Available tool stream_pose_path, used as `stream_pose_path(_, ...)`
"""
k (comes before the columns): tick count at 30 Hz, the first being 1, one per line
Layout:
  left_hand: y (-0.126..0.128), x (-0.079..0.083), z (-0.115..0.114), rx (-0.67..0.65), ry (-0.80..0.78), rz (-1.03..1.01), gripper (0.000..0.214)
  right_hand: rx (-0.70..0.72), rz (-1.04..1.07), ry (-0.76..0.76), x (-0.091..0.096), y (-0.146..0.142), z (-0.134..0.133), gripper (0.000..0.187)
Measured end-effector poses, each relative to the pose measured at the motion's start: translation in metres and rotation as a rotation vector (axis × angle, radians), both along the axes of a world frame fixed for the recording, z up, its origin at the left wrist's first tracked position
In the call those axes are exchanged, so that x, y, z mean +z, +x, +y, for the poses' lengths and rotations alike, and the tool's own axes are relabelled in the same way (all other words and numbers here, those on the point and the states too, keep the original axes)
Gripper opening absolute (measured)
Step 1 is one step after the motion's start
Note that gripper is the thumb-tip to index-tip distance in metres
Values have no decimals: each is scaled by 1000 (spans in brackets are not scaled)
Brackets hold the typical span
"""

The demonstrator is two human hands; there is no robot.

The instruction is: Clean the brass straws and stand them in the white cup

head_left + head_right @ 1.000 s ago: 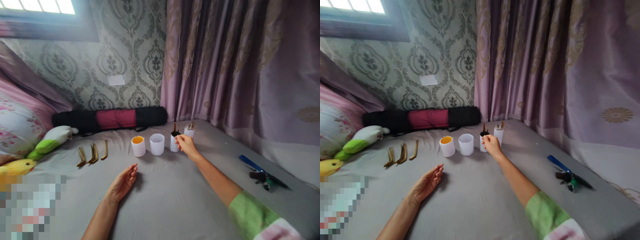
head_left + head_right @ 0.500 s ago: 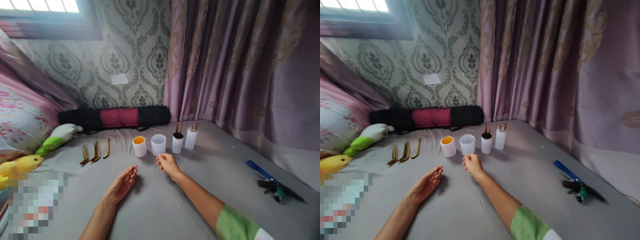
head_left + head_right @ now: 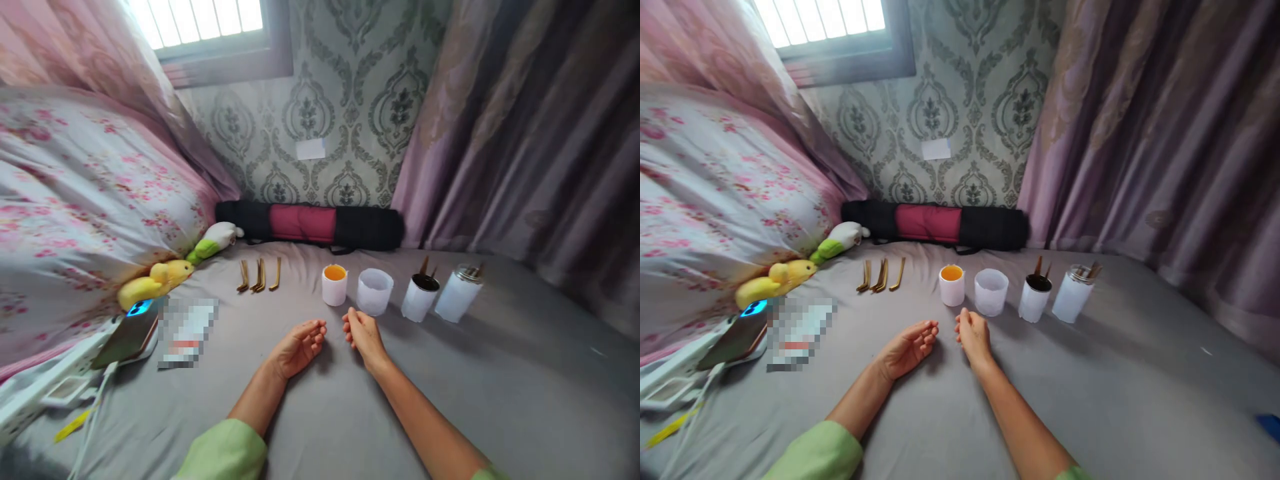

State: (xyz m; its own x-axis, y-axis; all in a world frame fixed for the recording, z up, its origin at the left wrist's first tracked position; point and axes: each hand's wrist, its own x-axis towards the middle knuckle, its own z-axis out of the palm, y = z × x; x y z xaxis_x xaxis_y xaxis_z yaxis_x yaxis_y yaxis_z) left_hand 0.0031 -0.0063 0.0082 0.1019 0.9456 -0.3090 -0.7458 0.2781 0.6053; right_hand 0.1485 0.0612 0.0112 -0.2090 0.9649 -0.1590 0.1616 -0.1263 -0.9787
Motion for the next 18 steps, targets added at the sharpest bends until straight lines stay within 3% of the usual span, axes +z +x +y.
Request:
stream_pose_path(13,-1,0,6,14,-31,-12,11,3,11,139,-20,-1,-2,42)
stream_pose_path(18,2,5,11,45,-150,20,9,11,21,144,-20,0,-2,43)
